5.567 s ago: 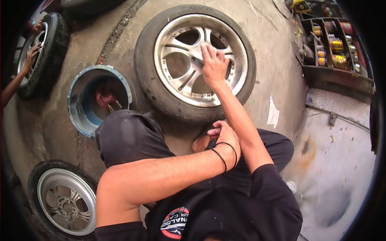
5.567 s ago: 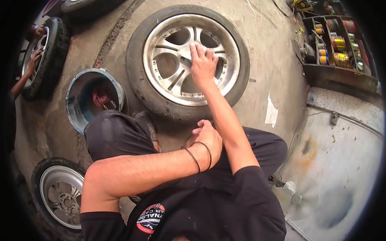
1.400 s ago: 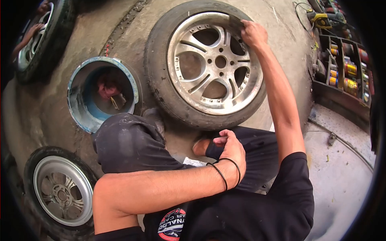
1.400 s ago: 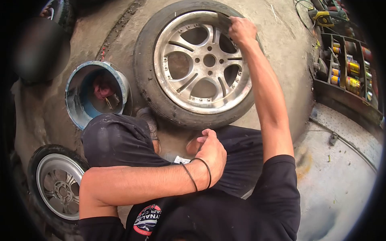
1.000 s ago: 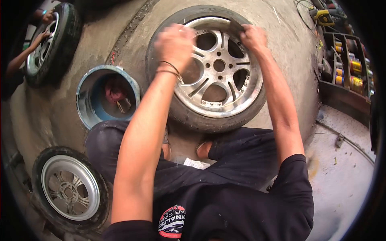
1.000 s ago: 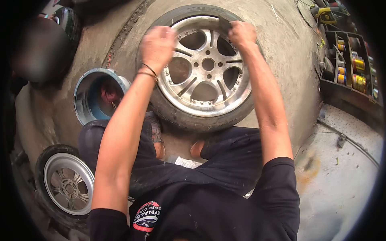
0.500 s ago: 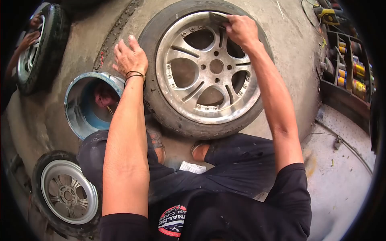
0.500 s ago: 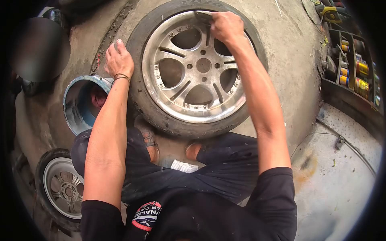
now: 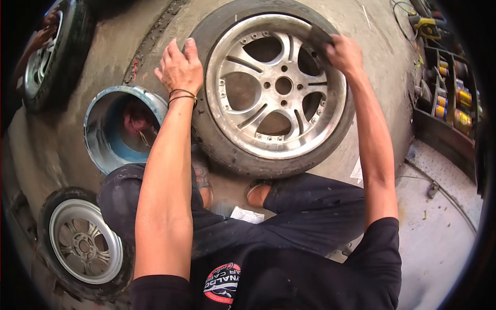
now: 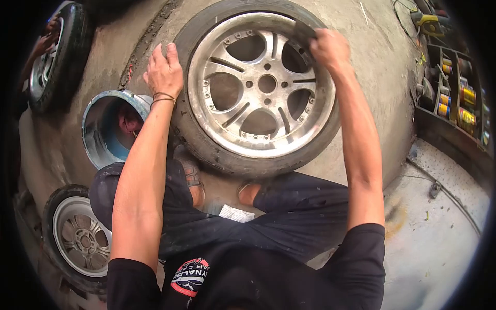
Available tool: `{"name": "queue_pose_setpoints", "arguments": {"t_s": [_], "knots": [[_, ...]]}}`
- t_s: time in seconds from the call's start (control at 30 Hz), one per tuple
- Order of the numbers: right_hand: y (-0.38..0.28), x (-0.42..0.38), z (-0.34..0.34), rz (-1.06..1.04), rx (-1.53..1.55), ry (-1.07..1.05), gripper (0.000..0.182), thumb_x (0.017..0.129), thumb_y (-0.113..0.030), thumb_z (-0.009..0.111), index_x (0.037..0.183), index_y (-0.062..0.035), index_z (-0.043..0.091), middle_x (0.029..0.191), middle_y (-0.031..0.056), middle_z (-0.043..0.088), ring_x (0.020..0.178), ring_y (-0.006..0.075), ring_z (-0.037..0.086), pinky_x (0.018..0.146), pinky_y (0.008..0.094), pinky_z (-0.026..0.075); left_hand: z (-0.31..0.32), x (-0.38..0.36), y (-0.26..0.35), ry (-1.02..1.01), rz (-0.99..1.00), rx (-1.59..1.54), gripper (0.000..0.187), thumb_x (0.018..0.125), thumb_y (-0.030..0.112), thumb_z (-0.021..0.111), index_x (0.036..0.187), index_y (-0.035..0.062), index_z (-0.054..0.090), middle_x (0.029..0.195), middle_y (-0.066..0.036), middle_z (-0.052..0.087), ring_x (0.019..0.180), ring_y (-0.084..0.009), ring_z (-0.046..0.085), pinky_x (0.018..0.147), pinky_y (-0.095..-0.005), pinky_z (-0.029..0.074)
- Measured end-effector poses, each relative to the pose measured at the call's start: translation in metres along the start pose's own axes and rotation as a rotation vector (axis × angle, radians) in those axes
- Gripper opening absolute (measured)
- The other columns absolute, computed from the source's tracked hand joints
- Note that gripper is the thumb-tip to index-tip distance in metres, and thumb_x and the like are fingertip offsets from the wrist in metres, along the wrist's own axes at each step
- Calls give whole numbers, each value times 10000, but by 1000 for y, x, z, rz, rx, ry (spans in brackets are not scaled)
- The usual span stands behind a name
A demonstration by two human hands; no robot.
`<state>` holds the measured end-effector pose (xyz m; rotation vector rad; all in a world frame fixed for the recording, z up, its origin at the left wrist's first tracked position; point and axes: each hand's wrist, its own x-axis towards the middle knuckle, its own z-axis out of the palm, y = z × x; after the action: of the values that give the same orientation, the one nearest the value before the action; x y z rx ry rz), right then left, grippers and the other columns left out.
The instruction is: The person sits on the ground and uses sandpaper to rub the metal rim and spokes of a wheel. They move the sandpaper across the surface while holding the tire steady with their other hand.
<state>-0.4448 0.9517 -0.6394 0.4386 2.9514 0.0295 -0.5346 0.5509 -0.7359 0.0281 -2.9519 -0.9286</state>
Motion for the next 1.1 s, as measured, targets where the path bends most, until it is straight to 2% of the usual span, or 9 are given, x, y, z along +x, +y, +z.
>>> {"name": "queue_pose_setpoints", "arguments": {"t_s": [0.3, 0.53, 0.67, 0.73, 0.87, 0.93, 1.0, 1.07, 1.1], "knots": [[-24, 3, 22, -143, 102, 410, 280, 923, -283, 694, 1122, -106, 780, 876, 184, 761, 840, 405, 747, 786, 525, 589, 3, 12, 1, -10, -14, 4, 644, 1074, 594, 425, 1451, 99, 591, 1477, -164, 616, 1392, -366, 559, 1196, -672, 289], [-89, 24, 15, -369, -42, 263, 154, 896, -198, 670, 999, -148, 773, 888, 177, 759, 868, 389, 754, 770, 519, 605, 3, 9, 2, -38, -5, 35, 640, 1070, 609, 414, 1428, 119, 617, 1459, -154, 638, 1377, -359, 576, 1187, -670, 302], [-38, 7, -14, -284, 92, 278, 186, 985, -271, 684, 1109, -143, 735, 949, 156, 760, 888, 394, 739, 757, 493, 592, 5, 10, -7, -84, -32, 11, 652, 1076, 616, 371, 1400, 117, 639, 1430, -156, 660, 1368, -354, 588, 1165, -667, 319], [-31, -10, -60, 18, 104, -48, 465, 952, -399, 658, 1287, -84, 730, 1174, 256, 751, 1108, 260, 745, 926, 421, 559, 1, 9, -1, -134, -25, 50, 661, 1080, 618, 346, 1399, 119, 640, 1432, -160, 657, 1365, -353, 592, 1174, -664, 314], [-7, 4, -60, 10, 25, -222, 357, 965, -319, 633, 1198, -68, 734, 1093, 198, 770, 962, 288, 764, 845, 448, 577, 4, 9, -4, -114, -8, 36, 675, 1085, 616, 330, 1420, 108, 622, 1449, -165, 646, 1371, -353, 593, 1185, -676, 298], [36, 49, 17, -500, 187, -41, 275, 983, -218, 599, 1172, -65, 728, 1069, 176, 759, 871, 323, 748, 784, 448, 580, 1, 10, -3, -138, -18, 36, 679, 1085, 615, 329, 1431, 107, 615, 1456, -164, 643, 1377, -350, 589, 1188, -673, 296], [-31, 37, -21, -539, 210, -103, 256, 991, -176, 585, 1179, -63, 719, 1054, 182, 744, 846, 339, 725, 782, 454, 571, 4, 9, -5, -158, -33, 40, 682, 1085, 615, 328, 1443, 106, 608, 1463, -163, 639, 1383, -347, 585, 1191, -671, 293], [-98, 16, -67, -403, -406, -149, 270, 974, -162, 650, 1217, -57, 707, 1078, 212, 753, 953, 317, 733, 859, 426, 566, 9, 9, -7, -94, -10, 85, 677, 1084, 648, 302, 1450, 171, 616, 1462, -145, 643, 1374, -342, 589, 1163, -605, 347], [-80, 20, -47, -677, -354, 134, 182, 1009, -214, 632, 1172, -158, 690, 990, 136, 754, 882, 392, 746, 729, 481, 602, 8, 9, -7, -104, -18, 88, 684, 1082, 648, 309, 1458, 164, 612, 1462, -146, 644, 1380, -338, 586, 1172, -605, 338]]}}
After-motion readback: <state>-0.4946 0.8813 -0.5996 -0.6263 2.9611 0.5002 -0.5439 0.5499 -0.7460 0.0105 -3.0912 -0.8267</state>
